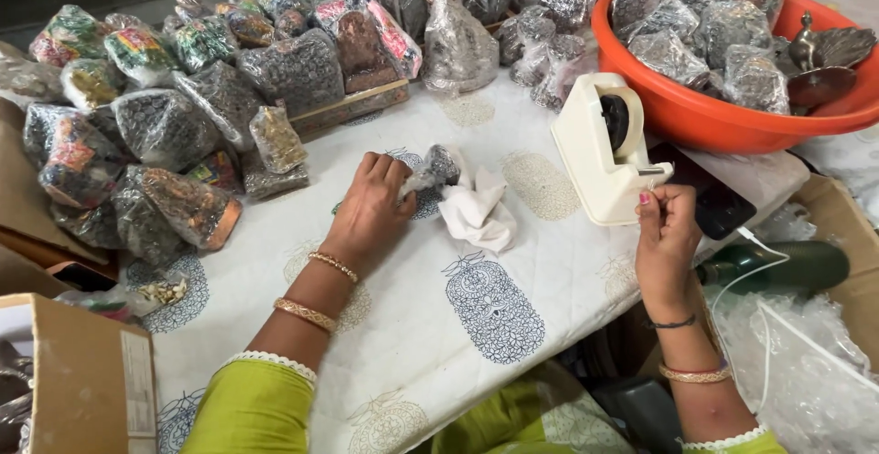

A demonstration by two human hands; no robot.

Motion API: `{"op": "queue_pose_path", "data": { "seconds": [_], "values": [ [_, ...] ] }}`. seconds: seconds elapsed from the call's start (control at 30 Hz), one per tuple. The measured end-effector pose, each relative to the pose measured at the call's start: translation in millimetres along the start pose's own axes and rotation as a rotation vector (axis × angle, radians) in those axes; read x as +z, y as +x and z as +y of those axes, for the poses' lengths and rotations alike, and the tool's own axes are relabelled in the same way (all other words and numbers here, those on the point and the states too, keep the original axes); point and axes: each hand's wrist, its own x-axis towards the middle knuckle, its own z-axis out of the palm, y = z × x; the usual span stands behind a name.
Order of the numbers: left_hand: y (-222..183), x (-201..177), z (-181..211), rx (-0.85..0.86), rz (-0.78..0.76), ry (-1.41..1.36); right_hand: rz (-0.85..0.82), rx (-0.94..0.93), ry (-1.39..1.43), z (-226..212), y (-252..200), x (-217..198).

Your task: The person wraps small metal decorative figurines in clear plastic film, twisting the film closed around each item, and places the wrapped pieces into a cardboard box. They occasionally reposition wrapped items on the table and reach for more unwrapped pieces from the pile.

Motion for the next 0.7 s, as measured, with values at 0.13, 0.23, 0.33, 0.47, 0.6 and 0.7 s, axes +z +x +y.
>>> {"op": "queue_pose_path", "data": {
  "seconds": [0.13, 0.23, 0.33, 0.47, 0.6, 0.7],
  "values": [
    [0.3, 0.1, -1.2, -0.003, -0.011, 0.012, -0.006, 0.017, 0.093, 9.9, -1.3, 0.2],
    [0.3, 3.0, -3.8, -0.005, -0.009, 0.022, -0.033, 0.113, 0.236, 14.4, -1.3, 0.9],
    [0.2, 0.0, -1.5, -0.009, 0.003, 0.001, -0.009, 0.163, 0.394, 19.6, -2.7, 3.0],
    [0.5, -2.6, -1.3, 0.0, 0.002, -0.004, -0.004, 0.096, 0.19, 7.4, -6.3, 1.7],
    [0.6, -1.8, -1.7, -0.005, -0.016, 0.009, -0.048, -0.123, -0.309, -23.4, -15.5, 6.4],
    [-0.4, -0.1, -4.1, 0.003, 0.026, -0.03, -0.038, 0.032, -0.099, -2.8, -17.5, 4.7]
  ]
}}
